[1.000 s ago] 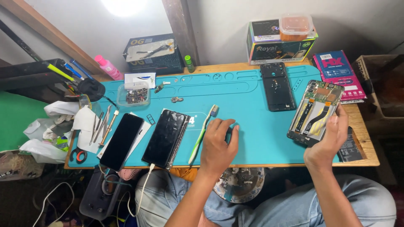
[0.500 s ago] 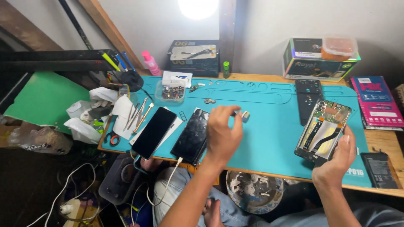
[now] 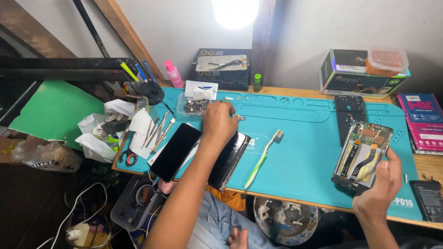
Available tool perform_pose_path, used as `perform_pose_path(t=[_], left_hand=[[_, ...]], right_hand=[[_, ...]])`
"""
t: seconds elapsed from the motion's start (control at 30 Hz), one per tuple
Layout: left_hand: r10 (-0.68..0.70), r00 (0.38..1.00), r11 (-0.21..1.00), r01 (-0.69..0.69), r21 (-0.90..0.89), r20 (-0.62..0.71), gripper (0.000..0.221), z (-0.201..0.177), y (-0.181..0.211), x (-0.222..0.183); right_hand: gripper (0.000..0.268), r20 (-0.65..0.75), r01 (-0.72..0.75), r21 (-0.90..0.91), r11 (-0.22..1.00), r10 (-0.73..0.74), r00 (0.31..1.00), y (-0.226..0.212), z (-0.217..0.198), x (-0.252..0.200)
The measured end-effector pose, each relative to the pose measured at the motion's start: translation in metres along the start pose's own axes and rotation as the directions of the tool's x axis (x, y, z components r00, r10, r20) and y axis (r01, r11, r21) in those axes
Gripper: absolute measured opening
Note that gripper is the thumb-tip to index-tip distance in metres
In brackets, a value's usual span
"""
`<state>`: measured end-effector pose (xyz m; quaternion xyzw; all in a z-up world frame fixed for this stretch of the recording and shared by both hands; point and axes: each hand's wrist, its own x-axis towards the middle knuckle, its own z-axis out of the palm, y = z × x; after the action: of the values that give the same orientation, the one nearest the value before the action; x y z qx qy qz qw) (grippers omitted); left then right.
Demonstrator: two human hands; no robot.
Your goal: Cleaning and preparing a mobile phone frame using a toothbrush and a precision tool for screen replacement.
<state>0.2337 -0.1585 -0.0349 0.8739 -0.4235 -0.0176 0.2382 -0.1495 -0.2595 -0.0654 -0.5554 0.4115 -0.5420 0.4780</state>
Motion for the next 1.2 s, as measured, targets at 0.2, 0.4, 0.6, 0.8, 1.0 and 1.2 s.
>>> perform_pose_path(t=[0.2, 0.4, 0.6, 0.8, 1.0, 1.2], left_hand=[[0.033, 0.999, 0.998, -0.031, -0.050, 0.032, 0.017, -0.003, 0.005, -0.005], [-0.172, 0.985, 0.732, 0.133, -0.668, 0.008, 0.016, -0.059, 0.044, -0.059], [-0.249, 0.935, 0.283, 0.319, -0.905, 0.251, 0.013, -0.106, 0.077, -0.142], [-0.265, 0.963, 0.586, 0.203, -0.784, 0.052, 0.016, -0.098, 0.074, -0.135], [-0.082, 0.985, 0.885, 0.003, -0.465, -0.150, 0.012, -0.035, 0.024, -0.046], [-0.095, 0.995, 0.934, 0.092, -0.345, 0.010, 0.022, -0.020, 0.014, -0.020]], right_hand=[[0.062, -0.007, 0.023, -0.024, 0.999, -0.023, 1.000, 0.003, -0.001, 0.000], [0.062, -0.010, -0.010, 0.028, 1.000, 0.010, 1.000, 0.002, -0.001, 0.001], [0.061, 0.008, 0.030, 0.014, 0.999, -0.030, 1.000, 0.001, 0.000, 0.000], [0.062, 0.013, 0.054, -0.078, 0.995, -0.053, 0.999, -0.009, 0.006, -0.004], [0.061, 0.018, 0.099, -0.075, 0.992, -0.098, 0.995, -0.018, 0.008, -0.006], [0.061, 0.044, 0.063, -0.077, 0.995, -0.060, 0.997, -0.026, 0.010, -0.005]])
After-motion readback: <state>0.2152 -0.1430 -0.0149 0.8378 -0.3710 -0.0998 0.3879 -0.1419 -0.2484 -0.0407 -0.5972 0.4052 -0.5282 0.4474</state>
